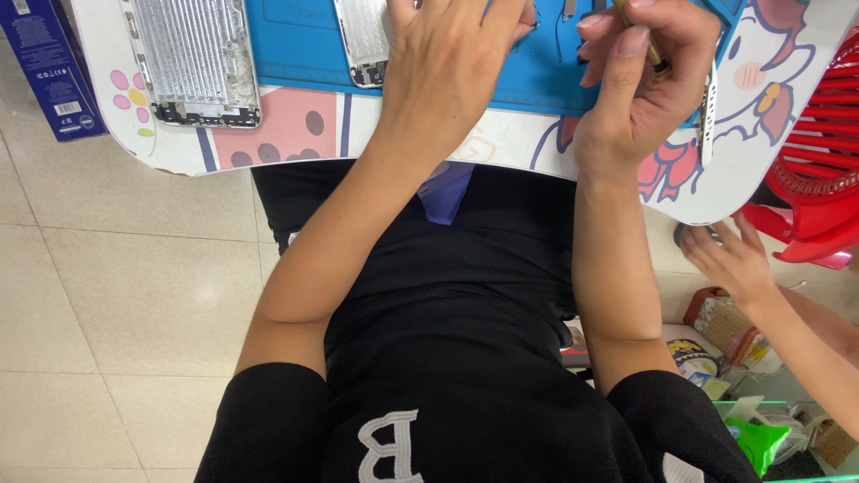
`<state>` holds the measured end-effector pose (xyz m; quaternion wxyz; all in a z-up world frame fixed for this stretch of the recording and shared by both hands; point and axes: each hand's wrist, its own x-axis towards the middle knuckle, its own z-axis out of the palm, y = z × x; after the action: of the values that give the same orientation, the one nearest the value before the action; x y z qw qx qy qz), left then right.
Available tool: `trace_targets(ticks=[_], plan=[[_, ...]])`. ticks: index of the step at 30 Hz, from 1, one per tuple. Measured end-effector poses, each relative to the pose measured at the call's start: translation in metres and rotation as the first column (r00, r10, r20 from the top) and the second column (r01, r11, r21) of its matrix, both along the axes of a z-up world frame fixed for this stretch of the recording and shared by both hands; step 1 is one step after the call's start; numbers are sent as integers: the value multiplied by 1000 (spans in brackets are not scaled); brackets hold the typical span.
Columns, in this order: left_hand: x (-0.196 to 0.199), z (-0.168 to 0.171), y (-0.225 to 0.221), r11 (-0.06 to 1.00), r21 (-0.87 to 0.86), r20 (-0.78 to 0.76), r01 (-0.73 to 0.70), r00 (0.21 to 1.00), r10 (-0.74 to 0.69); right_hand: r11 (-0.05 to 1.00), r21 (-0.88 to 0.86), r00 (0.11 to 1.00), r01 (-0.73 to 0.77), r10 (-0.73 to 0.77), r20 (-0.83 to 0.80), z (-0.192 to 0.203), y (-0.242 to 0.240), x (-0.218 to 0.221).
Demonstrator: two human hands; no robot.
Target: Repairing a mobile phone by handling internal components and using a screwdriver.
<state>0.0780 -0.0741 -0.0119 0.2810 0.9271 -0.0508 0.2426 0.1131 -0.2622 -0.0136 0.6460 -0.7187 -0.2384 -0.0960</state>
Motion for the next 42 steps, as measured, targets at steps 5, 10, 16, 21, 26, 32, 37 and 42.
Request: trace_targets(ticks=[5,10,16,21,26,32,37,42], plan=[[-3,3,1,1000,-17,27,-4,1000,4,998,55,1000,6,-5,-15,-2,-2,1],[-10,6,1,1000,-23,40,-18,999,19,993,92,996,78,-72,-61,-4,-14,-1],[-21,28,-1,985,-172,87,24,996,-9,940,-300,986,163,-140,96,23,-50,-15],[-44,40,-6,949,-300,18,94,996,-93,744,-592,947,311,-187,263,22,-73,-33],[-58,53,-9,890,-444,-52,103,989,-140,661,-682,949,313,-199,243,24,-72,-45],[-68,67,-2,837,-537,-127,104,971,-202,650,-709,962,273,-174,211,32,-67,-47],[-74,68,-1,608,-774,-136,177,891,-432,796,-558,963,233,-110,246,73,-47,-60],[-78,58,-5,310,-929,-73,199,726,-684,921,-378,979,-93,153,132,99,-34,-71]])
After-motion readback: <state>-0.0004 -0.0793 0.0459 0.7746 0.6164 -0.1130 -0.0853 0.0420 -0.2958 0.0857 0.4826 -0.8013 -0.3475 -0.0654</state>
